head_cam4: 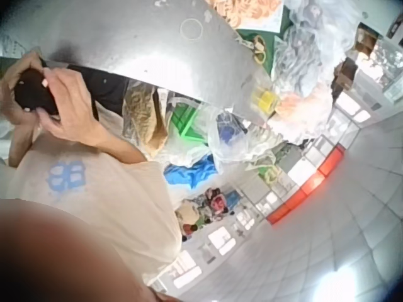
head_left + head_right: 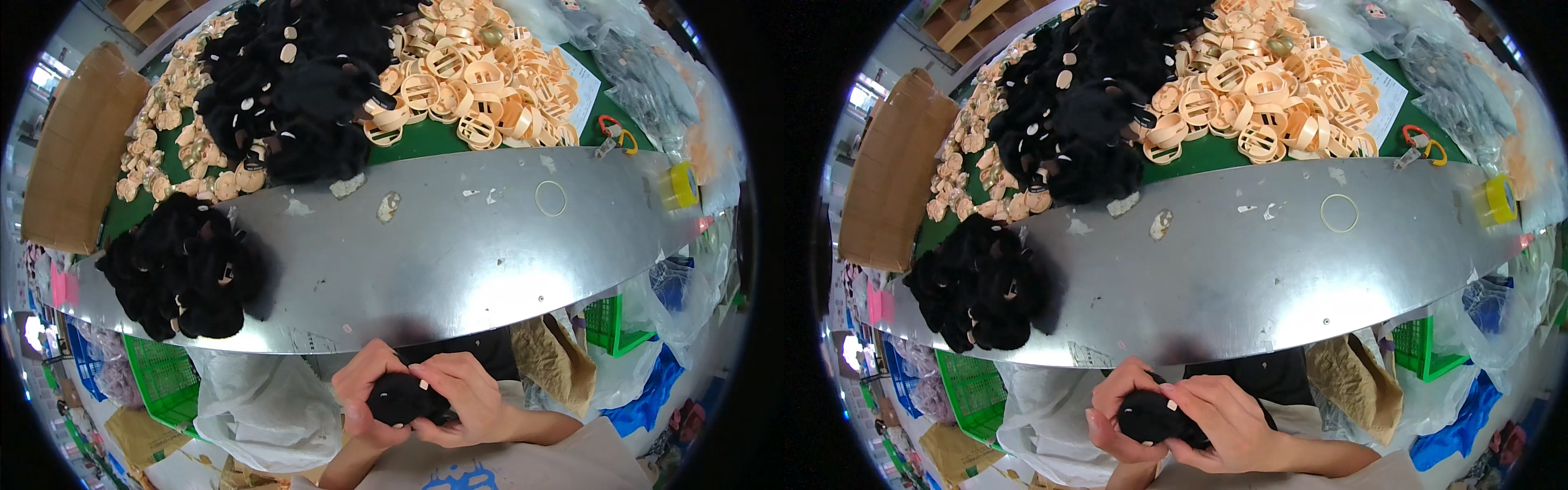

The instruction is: The person repeatedly picks up a black fuzzy hair scrunchie and a beige plastic hair clip, then attaches the clip to the scrunchie. The person places the assembled item on the table and repeats the process with new components.

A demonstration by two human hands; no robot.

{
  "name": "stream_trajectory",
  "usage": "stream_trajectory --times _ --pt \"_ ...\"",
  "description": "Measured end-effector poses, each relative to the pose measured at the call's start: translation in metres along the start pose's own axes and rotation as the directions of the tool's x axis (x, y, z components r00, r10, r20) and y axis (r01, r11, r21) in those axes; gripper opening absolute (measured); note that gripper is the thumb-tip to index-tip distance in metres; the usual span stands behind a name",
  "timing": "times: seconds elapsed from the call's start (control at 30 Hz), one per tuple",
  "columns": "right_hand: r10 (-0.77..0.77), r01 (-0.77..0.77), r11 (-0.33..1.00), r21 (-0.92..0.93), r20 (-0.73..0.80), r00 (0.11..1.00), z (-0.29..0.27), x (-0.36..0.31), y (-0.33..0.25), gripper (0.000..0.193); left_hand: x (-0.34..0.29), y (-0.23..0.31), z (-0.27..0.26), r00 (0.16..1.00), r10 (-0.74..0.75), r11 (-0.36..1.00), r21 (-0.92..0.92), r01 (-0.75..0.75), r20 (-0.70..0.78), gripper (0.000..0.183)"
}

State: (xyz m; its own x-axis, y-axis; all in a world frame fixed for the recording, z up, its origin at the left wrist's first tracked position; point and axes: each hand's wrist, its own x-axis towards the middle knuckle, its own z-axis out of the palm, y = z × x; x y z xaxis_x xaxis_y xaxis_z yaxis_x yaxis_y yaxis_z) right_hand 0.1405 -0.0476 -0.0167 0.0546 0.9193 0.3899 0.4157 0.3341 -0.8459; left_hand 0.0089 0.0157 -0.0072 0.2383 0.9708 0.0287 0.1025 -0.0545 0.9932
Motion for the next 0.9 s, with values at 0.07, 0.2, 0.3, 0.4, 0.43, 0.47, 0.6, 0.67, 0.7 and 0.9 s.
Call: stream_trajectory --times 0.07,0.2,0.3,0.4,0.43,0.47,0.6,0.67,0.7,0.9 --pt "0.076 -0.076 0.997 0.007 0.011 0.997 -0.003 0.000 -0.002 0.065 0.005 -0.007 0.004 0.996 0.093 0.996 -0.012 -0.093 -0.001 0.081" --pt "0.122 -0.124 0.992 -0.017 -0.076 0.990 -0.015 0.004 0.010 0.057 0.007 -0.009 0.014 0.982 0.165 0.986 0.013 -0.167 0.095 0.076" --pt "0.403 -0.384 0.873 0.302 0.000 0.915 -0.029 0.011 0.005 0.054 -0.003 -0.009 0.012 0.936 0.280 0.950 0.081 -0.303 0.214 0.070" --pt "0.522 -0.506 0.718 0.477 0.111 0.846 -0.034 0.012 0.006 0.053 -0.004 -0.010 0.008 0.941 0.245 0.960 0.076 -0.269 0.235 0.068" --pt "0.529 -0.525 0.686 0.504 0.150 0.835 -0.036 0.013 0.009 0.053 -0.004 -0.007 0.003 0.939 0.237 0.953 0.125 -0.275 0.251 0.064" --pt "0.517 -0.527 0.680 0.510 0.176 0.837 -0.038 0.016 0.010 0.051 -0.003 -0.006 0.000 0.947 0.204 0.965 0.109 -0.237 0.248 0.063" --pt "0.361 -0.431 0.825 0.366 0.245 0.900 -0.045 0.024 0.015 0.041 -0.007 -0.007 -0.006 0.981 -0.020 0.992 -0.119 0.043 0.195 0.049" --pt "0.186 -0.249 0.946 0.208 0.283 0.941 -0.053 0.041 0.017 0.040 -0.006 -0.011 -0.006 0.980 -0.100 0.946 -0.289 0.147 0.173 0.044" --pt "0.105 -0.159 0.976 0.151 0.315 0.943 -0.060 0.057 0.022 0.038 -0.006 -0.011 -0.007 0.978 -0.163 0.931 -0.308 0.196 0.130 0.036" --pt "0.300 -0.293 0.452 -0.842 -0.165 0.939 -0.107 0.176 0.125 0.042 -0.001 -0.011 -0.009 0.990 -0.139 0.946 -0.300 0.124 -0.028 0.032"
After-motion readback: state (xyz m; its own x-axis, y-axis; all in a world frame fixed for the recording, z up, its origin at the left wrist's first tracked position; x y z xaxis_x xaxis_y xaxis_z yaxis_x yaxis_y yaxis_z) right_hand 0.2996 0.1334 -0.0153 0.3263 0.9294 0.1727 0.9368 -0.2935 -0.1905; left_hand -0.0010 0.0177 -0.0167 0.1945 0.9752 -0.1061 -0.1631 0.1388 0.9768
